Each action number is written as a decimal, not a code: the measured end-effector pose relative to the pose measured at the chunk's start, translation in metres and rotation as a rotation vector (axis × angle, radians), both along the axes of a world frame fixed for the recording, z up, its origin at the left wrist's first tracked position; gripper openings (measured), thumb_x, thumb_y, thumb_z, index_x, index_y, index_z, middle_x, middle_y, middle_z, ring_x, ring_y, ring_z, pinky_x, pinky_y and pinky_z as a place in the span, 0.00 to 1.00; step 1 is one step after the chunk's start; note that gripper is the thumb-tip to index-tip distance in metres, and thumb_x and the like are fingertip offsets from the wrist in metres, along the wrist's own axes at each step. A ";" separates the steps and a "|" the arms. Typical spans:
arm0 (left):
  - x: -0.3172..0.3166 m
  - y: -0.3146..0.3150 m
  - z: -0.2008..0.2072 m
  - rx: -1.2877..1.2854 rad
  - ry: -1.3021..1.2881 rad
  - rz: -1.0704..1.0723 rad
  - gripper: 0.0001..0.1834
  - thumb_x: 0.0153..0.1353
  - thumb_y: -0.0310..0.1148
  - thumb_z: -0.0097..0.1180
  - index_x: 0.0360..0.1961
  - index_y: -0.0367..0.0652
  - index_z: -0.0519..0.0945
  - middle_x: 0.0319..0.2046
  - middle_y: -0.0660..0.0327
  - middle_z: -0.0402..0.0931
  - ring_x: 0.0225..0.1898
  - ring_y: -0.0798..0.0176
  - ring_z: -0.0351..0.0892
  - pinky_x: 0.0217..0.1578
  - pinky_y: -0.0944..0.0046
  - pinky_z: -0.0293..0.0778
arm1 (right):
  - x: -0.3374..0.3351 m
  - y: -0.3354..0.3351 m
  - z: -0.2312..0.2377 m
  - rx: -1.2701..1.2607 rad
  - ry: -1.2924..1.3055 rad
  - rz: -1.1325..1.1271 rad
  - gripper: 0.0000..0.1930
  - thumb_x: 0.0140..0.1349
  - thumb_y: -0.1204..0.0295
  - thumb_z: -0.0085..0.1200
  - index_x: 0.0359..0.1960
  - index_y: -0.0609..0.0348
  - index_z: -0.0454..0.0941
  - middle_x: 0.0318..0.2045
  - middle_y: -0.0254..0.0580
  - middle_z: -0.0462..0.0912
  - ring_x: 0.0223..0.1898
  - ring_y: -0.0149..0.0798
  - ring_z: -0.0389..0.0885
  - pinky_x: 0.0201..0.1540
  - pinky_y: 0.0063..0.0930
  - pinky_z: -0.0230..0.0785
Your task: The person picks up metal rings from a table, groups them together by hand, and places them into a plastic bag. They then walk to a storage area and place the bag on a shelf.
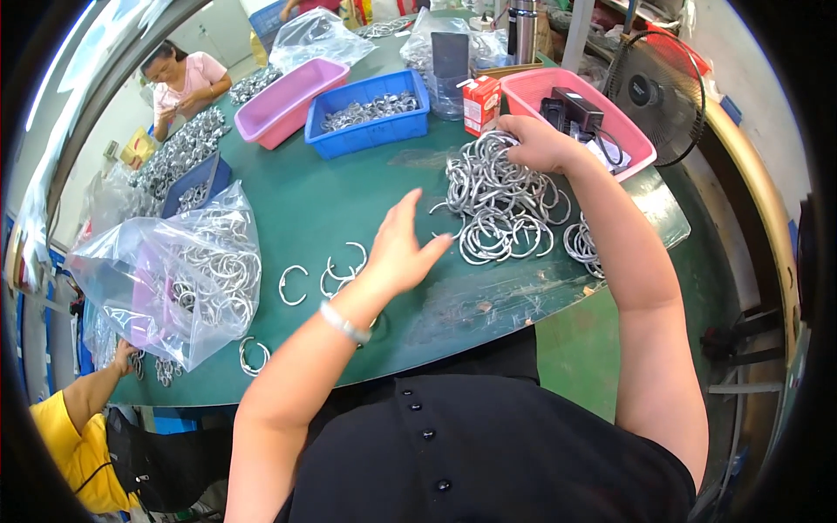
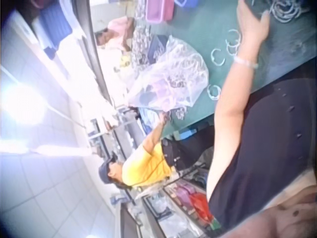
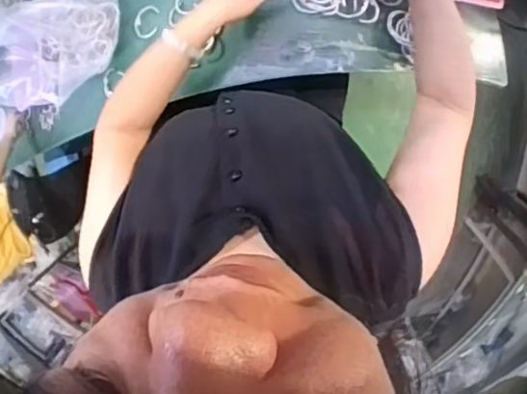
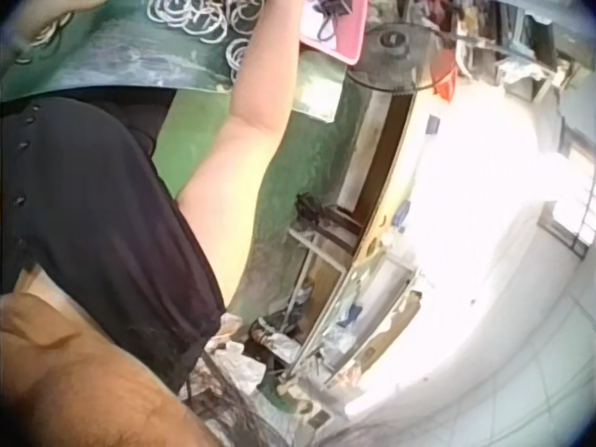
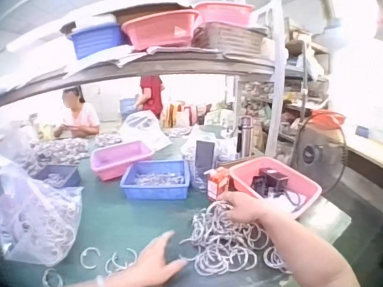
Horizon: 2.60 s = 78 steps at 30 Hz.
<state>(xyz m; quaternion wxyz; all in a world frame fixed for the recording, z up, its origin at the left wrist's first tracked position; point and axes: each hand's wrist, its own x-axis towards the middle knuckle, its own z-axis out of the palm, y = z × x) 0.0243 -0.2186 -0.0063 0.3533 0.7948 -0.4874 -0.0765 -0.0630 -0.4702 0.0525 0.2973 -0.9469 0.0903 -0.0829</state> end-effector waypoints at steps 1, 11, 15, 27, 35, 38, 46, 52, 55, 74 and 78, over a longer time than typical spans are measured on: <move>0.003 -0.021 -0.001 0.019 -0.002 0.019 0.45 0.45 0.43 0.60 0.59 0.37 0.51 0.54 0.42 0.58 0.55 0.48 0.61 0.53 0.57 0.60 | 0.002 0.001 -0.001 0.055 -0.059 -0.014 0.18 0.41 0.79 0.45 0.38 0.67 0.71 0.34 0.53 0.76 0.39 0.46 0.74 0.44 0.31 0.63; -0.012 -0.093 0.003 0.091 0.075 0.141 0.47 0.43 0.36 0.59 0.61 0.39 0.44 0.50 0.42 0.59 0.49 0.43 0.65 0.49 0.55 0.64 | -0.003 0.011 0.011 0.020 -0.205 -0.084 0.17 0.41 0.83 0.44 0.37 0.67 0.69 0.31 0.47 0.75 0.35 0.35 0.73 0.41 0.25 0.64; -0.002 -0.091 0.003 0.043 0.043 0.134 0.33 0.45 0.31 0.53 0.54 0.36 0.59 0.39 0.44 0.70 0.41 0.45 0.71 0.43 0.55 0.67 | 0.000 0.011 0.014 0.010 -0.279 -0.104 0.15 0.43 0.81 0.45 0.37 0.65 0.69 0.30 0.51 0.76 0.36 0.44 0.75 0.40 0.30 0.65; 0.012 -0.087 0.023 -0.224 0.797 0.179 0.20 0.51 0.20 0.46 0.48 0.34 0.66 0.29 0.58 0.73 0.25 0.68 0.76 0.24 0.71 0.70 | 0.005 0.013 0.023 -0.103 -0.267 -0.162 0.14 0.45 0.79 0.46 0.37 0.64 0.72 0.27 0.47 0.77 0.30 0.40 0.76 0.35 0.29 0.67; 0.019 -0.077 0.040 -0.473 1.344 -0.043 0.10 0.54 0.20 0.41 0.38 0.34 0.67 0.29 0.60 0.70 0.27 0.68 0.71 0.32 0.68 0.72 | 0.005 0.033 0.043 0.545 -0.380 -0.219 0.10 0.51 0.77 0.45 0.37 0.65 0.70 0.21 0.33 0.74 0.21 0.22 0.69 0.21 0.16 0.61; 0.018 -0.076 0.048 -0.491 1.383 -0.071 0.10 0.55 0.20 0.38 0.39 0.34 0.66 0.31 0.59 0.68 0.28 0.68 0.70 0.34 0.66 0.72 | 0.008 0.039 0.049 0.501 -0.423 -0.194 0.10 0.51 0.77 0.45 0.36 0.65 0.70 0.21 0.34 0.74 0.21 0.23 0.69 0.21 0.16 0.61; 0.012 -0.075 0.063 -0.482 1.687 -0.229 0.20 0.54 0.38 0.44 0.44 0.33 0.65 0.36 0.45 0.69 0.38 0.48 0.71 0.45 0.50 0.67 | 0.024 0.049 0.039 -0.095 -0.456 -0.232 0.13 0.44 0.75 0.48 0.33 0.66 0.73 0.24 0.48 0.77 0.29 0.42 0.77 0.33 0.31 0.68; 0.022 -0.071 0.064 -0.472 1.777 -0.354 0.32 0.51 0.59 0.49 0.42 0.38 0.69 0.40 0.51 0.72 0.42 0.50 0.71 0.45 0.47 0.65 | 0.016 0.070 0.046 -0.104 -0.179 0.060 0.16 0.42 0.73 0.52 0.34 0.69 0.72 0.27 0.51 0.77 0.31 0.42 0.78 0.35 0.30 0.69; 0.026 -0.071 0.065 -0.459 1.717 -0.261 0.25 0.52 0.53 0.50 0.38 0.40 0.73 0.36 0.57 0.75 0.39 0.55 0.74 0.43 0.51 0.68 | 0.005 0.075 0.055 -0.035 -0.131 0.298 0.15 0.47 0.73 0.50 0.36 0.71 0.71 0.30 0.49 0.77 0.33 0.36 0.77 0.37 0.27 0.69; -0.002 -0.081 0.116 -0.638 1.502 -0.116 0.11 0.56 0.40 0.53 0.34 0.45 0.74 0.31 0.68 0.75 0.25 0.73 0.71 0.24 0.74 0.69 | -0.009 0.079 0.056 -0.112 -0.785 0.189 0.29 0.44 0.89 0.39 0.54 0.61 0.60 0.45 0.51 0.67 0.44 0.43 0.71 0.45 0.30 0.67; -0.004 -0.080 0.130 -0.621 1.361 -0.144 0.07 0.54 0.33 0.54 0.32 0.42 0.76 0.29 0.68 0.73 0.21 0.76 0.66 0.21 0.77 0.66 | -0.010 0.075 0.068 -0.110 -0.966 0.260 0.30 0.43 0.87 0.38 0.54 0.65 0.59 0.49 0.58 0.65 0.50 0.51 0.66 0.50 0.34 0.62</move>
